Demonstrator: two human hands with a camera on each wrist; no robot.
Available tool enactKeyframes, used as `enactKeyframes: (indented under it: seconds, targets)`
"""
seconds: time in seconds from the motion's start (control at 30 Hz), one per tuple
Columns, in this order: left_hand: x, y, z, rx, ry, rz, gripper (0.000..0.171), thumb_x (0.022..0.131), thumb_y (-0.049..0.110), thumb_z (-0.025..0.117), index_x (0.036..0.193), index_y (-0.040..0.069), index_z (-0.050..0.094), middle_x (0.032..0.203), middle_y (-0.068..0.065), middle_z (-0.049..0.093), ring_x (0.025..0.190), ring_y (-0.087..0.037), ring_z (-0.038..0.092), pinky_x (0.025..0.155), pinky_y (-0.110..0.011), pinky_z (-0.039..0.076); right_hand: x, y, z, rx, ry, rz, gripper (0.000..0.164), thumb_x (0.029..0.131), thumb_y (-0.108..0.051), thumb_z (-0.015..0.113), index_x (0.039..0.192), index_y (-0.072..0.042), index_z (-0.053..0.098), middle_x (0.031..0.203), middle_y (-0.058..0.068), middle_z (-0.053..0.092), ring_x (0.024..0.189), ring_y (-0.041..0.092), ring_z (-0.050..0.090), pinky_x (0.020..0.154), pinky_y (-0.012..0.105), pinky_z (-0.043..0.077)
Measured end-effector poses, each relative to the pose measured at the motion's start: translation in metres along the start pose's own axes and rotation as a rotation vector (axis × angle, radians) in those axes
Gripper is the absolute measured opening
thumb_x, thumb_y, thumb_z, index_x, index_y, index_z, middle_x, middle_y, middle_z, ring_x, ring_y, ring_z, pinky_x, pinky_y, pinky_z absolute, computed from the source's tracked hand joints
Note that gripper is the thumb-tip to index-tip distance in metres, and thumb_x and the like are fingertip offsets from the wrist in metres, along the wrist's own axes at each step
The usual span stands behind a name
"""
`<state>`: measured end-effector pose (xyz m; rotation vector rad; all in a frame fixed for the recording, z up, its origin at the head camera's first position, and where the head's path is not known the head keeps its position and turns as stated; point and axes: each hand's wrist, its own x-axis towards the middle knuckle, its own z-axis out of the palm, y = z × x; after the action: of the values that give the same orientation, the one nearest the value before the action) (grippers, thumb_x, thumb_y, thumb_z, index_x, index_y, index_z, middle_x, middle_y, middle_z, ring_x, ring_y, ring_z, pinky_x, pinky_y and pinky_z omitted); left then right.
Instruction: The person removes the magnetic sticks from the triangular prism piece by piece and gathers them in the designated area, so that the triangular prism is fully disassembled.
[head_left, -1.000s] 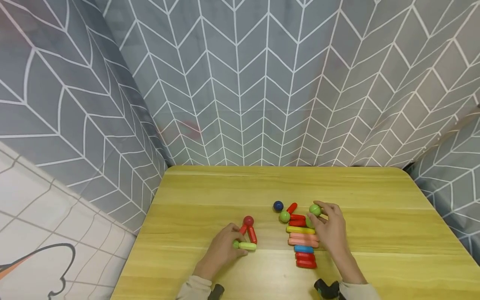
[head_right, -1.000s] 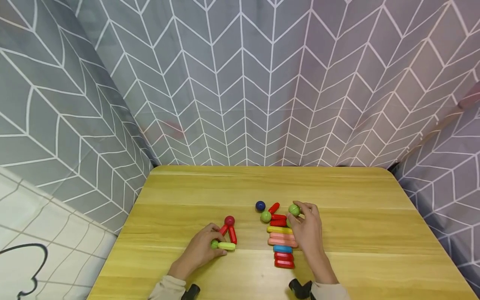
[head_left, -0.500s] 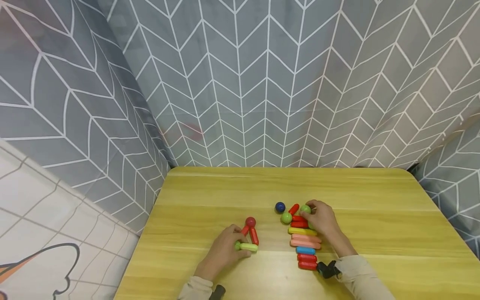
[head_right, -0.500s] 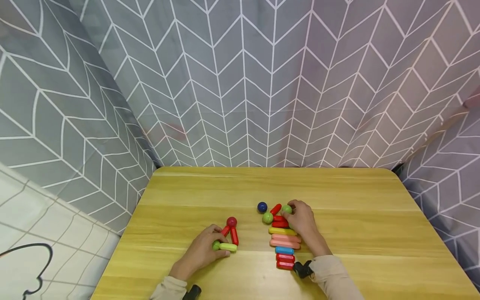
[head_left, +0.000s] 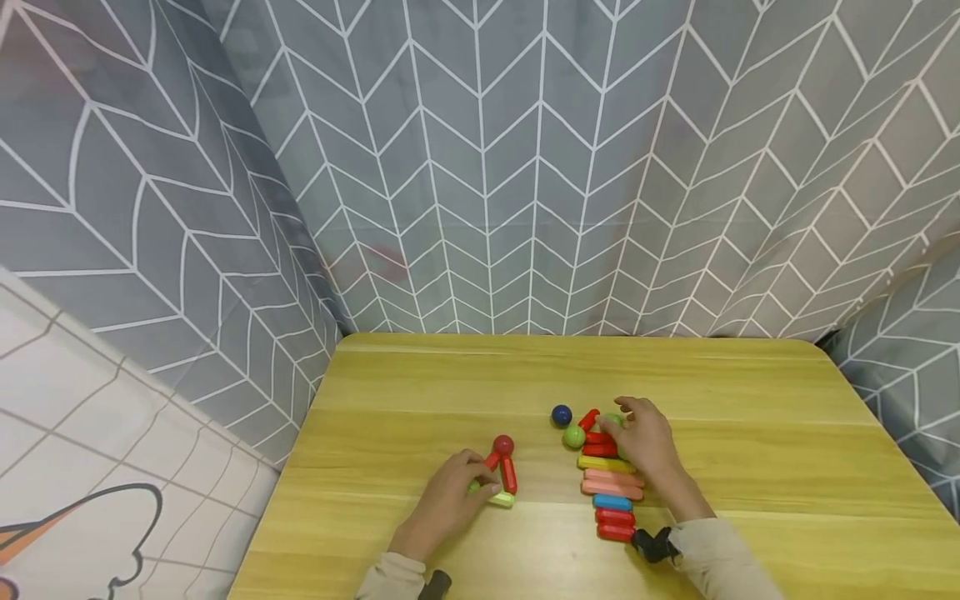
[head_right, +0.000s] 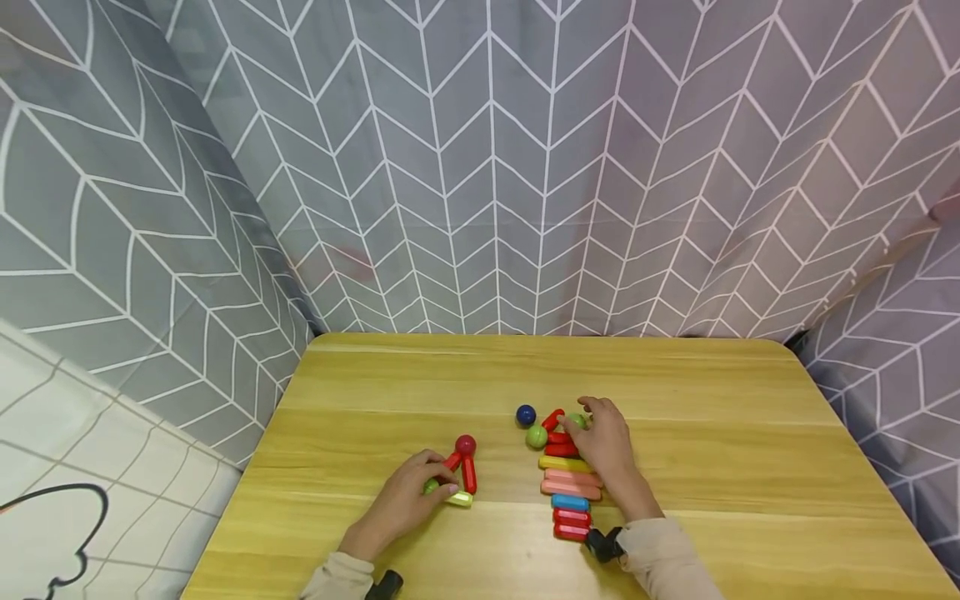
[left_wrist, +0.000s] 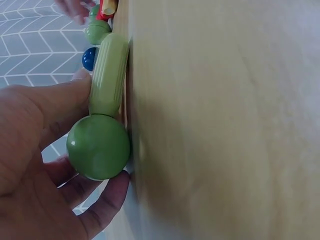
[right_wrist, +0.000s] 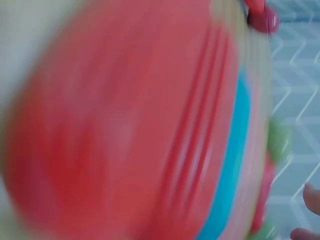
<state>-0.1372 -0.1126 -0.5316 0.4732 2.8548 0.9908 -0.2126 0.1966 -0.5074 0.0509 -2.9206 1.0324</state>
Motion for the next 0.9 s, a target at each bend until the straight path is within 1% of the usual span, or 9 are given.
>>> enactKeyframes:
  seconds: [0.07,0.17,0.23,0.33,0.43,0.53,0.73,0.8,0.9]
  targets:
    - [0.0,0.0,0.0,0.0,0.002,0.007,0.015,0.094,0.03,0.069,0.1,0.018,0.075,0.11,0.005,0.064,0.104,-0.015,0.06,0.091,-0.038,0.055,-0.009,-0.012,0.005,0.009,0.062,-0.055,0.044,0.091,-0.022,0.074,0.125,0.004,0.064,0.117,0.024,0.066,0.101,0.038,0.064,0.086,0.05,0.056]
    - [0.0,0.0,-0.001,-0.008,0.012,0.015,0.015,0.094,0.029,0.069,0.102,0.017,0.074,0.109,0.005,0.064,0.101,-0.013,0.061,0.09,-0.035,0.055,-0.026,-0.037,0.021,0.029,0.103,-0.151,0.034,0.088,-0.02,0.078,0.113,0.002,0.071,0.107,0.017,0.069,0.092,0.032,0.065,0.076,0.039,0.056]
    - [0.0,0.0,-0.001,-0.011,0.022,0.024,0.014,0.095,0.027,0.068,0.104,0.016,0.073,0.107,0.005,0.065,0.099,-0.013,0.061,0.087,-0.033,0.055,-0.038,-0.052,0.035,0.042,0.085,-0.204,0.026,0.086,-0.019,0.08,0.104,-0.001,0.074,0.1,0.011,0.071,0.086,0.025,0.065,0.071,0.03,0.055]
    - [0.001,0.0,0.0,-0.029,0.037,0.025,0.009,0.095,0.022,0.068,0.103,0.016,0.068,0.104,0.005,0.067,0.096,-0.012,0.062,0.084,-0.031,0.055,-0.051,-0.069,0.056,0.046,0.016,-0.256,0.018,0.084,-0.019,0.081,0.092,-0.005,0.074,0.09,0.004,0.07,0.078,0.015,0.064,0.065,0.022,0.052]
    - [0.001,0.0,0.001,-0.054,0.031,0.006,0.011,0.095,0.02,0.068,0.104,0.017,0.063,0.106,0.004,0.07,0.096,-0.013,0.065,0.083,-0.031,0.056,-0.06,-0.077,0.076,0.023,-0.058,-0.241,0.017,0.085,-0.023,0.081,0.085,-0.009,0.071,0.082,-0.002,0.064,0.073,0.007,0.056,0.063,0.019,0.048]
    - [0.001,0.001,0.001,-0.078,0.011,-0.023,0.02,0.095,0.024,0.069,0.112,0.018,0.061,0.11,0.002,0.072,0.097,-0.015,0.067,0.082,-0.033,0.056,-0.063,-0.079,0.09,0.01,-0.103,-0.21,0.026,0.084,-0.03,0.081,0.084,-0.009,0.067,0.079,-0.003,0.057,0.069,0.006,0.049,0.059,0.018,0.042]
    - [0.0,0.002,0.0,-0.066,-0.006,-0.035,0.041,0.094,0.023,0.07,0.132,0.012,0.056,0.112,-0.006,0.072,0.097,-0.019,0.068,0.081,-0.038,0.058,-0.065,-0.081,0.101,0.009,-0.117,-0.19,0.044,0.079,-0.043,0.083,0.081,-0.007,0.059,0.073,-0.002,0.047,0.063,0.008,0.04,0.053,0.018,0.033]
    - [0.0,0.002,-0.001,-0.057,-0.003,-0.028,0.044,0.094,0.019,0.07,0.135,0.011,0.057,0.114,-0.005,0.072,0.097,-0.019,0.068,0.083,-0.039,0.057,-0.066,-0.082,0.1,-0.001,-0.117,-0.202,0.041,0.08,-0.039,0.083,0.081,-0.006,0.06,0.073,-0.002,0.046,0.062,0.008,0.039,0.052,0.018,0.032]
    - [-0.001,0.001,-0.002,-0.034,0.001,-0.008,0.048,0.093,0.015,0.071,0.138,0.014,0.058,0.112,-0.002,0.072,0.095,-0.015,0.067,0.083,-0.035,0.057,-0.066,-0.082,0.099,-0.012,-0.127,-0.216,0.028,0.083,-0.027,0.081,0.082,-0.006,0.062,0.073,-0.002,0.047,0.062,0.009,0.04,0.052,0.018,0.033]
